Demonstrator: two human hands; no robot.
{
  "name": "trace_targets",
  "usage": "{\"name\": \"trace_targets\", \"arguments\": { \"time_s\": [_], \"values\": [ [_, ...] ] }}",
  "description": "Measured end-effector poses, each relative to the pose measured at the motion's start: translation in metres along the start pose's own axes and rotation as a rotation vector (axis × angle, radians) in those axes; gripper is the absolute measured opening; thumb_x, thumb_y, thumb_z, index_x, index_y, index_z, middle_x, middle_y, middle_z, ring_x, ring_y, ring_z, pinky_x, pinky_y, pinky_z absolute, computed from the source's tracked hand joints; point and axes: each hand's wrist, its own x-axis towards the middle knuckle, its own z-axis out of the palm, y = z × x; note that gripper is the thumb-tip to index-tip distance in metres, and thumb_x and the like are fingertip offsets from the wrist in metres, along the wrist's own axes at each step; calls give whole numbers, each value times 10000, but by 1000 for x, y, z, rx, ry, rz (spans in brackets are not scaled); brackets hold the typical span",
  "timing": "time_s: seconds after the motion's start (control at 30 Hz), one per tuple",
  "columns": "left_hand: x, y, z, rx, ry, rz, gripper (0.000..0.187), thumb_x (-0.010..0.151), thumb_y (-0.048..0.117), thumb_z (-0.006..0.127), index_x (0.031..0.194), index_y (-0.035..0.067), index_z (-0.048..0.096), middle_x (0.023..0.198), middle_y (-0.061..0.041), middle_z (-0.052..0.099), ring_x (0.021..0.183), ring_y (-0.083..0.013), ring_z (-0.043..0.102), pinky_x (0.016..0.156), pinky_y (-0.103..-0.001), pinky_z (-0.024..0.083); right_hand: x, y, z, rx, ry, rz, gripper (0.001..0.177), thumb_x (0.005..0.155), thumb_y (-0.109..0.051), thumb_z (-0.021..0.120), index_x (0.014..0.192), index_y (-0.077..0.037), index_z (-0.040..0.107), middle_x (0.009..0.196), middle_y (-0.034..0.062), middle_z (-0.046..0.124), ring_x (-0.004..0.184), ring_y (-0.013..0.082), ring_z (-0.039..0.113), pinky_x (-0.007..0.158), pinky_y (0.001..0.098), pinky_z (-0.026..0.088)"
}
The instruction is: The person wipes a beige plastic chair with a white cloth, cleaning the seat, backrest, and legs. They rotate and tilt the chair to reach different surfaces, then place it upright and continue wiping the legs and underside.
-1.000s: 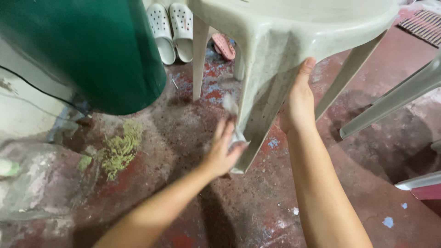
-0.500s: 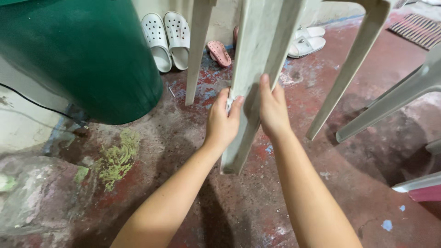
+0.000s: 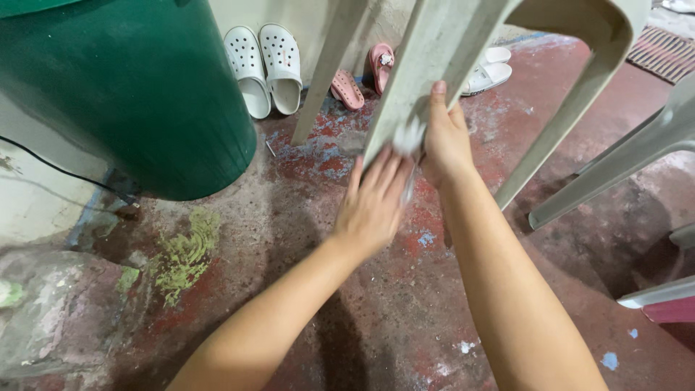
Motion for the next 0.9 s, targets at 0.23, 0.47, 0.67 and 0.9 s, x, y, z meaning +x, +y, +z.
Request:
{"name": "trace_targets", "arguments": {
  "time_s": [0.23, 0.47, 0.67, 0.9],
  "values": [
    [-128, -41, -11, 60, -339, 264, 519, 864, 91, 544, 1383, 75, 519, 1506, -137, 535, 1485, -298, 397, 1208, -566, 231, 30, -21, -37, -133, -6, -184, 467, 1025, -400, 543, 1320, -39, 565, 1190, 113, 708, 1061, 242, 703, 905, 453, 617],
    [-121, -44, -6, 38, -204, 184, 484, 875, 100, 553, 1350, 10, 561, 1297, -172, 603, 1165, -330, 560, 1085, -483, 392, 37, -11, -40, -166, 111, -269, 457, 1050, -372, 557, 1337, -16, 558, 1240, 121, 702, 1106, 220, 683, 946, 411, 599],
    [-107, -38, -23, -85, -291, 111, 284, 866, 53, 580, 1146, 54, 627, 1117, -110, 628, 1071, -300, 584, 989, -468, 441, 21, -15, -34, -215, 131, -225, 451, 1027, -380, 564, 1313, -31, 564, 1211, 107, 697, 1081, 201, 683, 910, 397, 608],
    [-83, -51, -38, 79, -142, 142, 342, 847, -20, 587, 1181, 25, 652, 1191, -138, 637, 1098, -286, 584, 1001, -436, 449, 23, -2, -26, -313, 85, -325, 418, 1049, -362, 578, 1224, 10, 653, 1093, 94, 737, 989, 171, 670, 870, 345, 575]
  ]
}}
